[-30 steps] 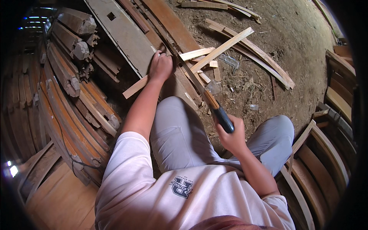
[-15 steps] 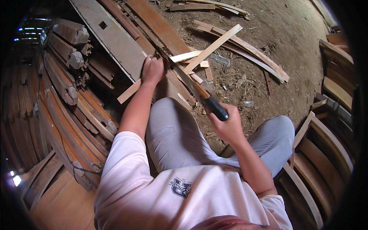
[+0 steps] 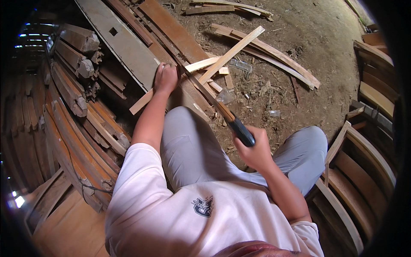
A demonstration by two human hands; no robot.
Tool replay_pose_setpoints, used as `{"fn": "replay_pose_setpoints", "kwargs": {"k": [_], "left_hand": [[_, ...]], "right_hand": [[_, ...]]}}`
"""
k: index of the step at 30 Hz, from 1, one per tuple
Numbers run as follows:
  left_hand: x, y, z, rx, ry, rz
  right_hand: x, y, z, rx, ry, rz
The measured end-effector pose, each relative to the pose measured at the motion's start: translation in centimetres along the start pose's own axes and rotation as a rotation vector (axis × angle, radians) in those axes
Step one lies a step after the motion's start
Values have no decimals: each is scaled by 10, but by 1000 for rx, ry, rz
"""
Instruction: The person sits on the floor of a workshop and uses a hand saw to cut thin wooden strips into smaller pieces. They repeatedly pick up strips, position them on a larger board, and saw them to size.
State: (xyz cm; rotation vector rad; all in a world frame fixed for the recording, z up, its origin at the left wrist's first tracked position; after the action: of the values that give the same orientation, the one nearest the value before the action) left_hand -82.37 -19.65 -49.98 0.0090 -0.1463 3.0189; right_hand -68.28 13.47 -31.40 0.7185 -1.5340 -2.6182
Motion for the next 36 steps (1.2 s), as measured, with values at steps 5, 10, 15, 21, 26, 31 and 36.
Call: {"fn": "replay_pose_setpoints", "kwargs": {"k": [5, 10, 15, 21, 26, 31, 36], "left_hand": [[-4, 1, 4, 51, -62, 14], [-7, -1, 9, -47, -115, 32], [-11, 1, 12, -73, -256, -97], [-20, 0, 45, -82, -349, -38], [-7, -49, 95, -199, -154, 141], [-1, -139, 138, -284, 43, 254], [-1, -226, 123, -278, 85, 139]], "right_hand": [[-51, 19, 40, 12, -48, 71], [-93, 12, 102, 174, -203, 56], [-77, 8, 165, 185, -377, 105], [14, -50, 200, -80, -491, 159], [56, -95, 181, -391, -556, 282], [65, -84, 147, -599, -392, 357], [65, -128, 94, -900, -18, 356]]}}
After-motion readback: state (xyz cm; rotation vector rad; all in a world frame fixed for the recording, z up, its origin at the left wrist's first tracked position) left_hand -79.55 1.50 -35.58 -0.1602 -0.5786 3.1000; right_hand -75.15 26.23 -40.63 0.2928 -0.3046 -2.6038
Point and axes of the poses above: each hand's wrist, its own x-axis towards the middle knuckle, its own z-axis out of the back of the hand, y = z × x, the point moved 4 cm from there along x, towards the middle knuckle, and after that the axes turned 6 degrees about -x, right-handed, at the moved point
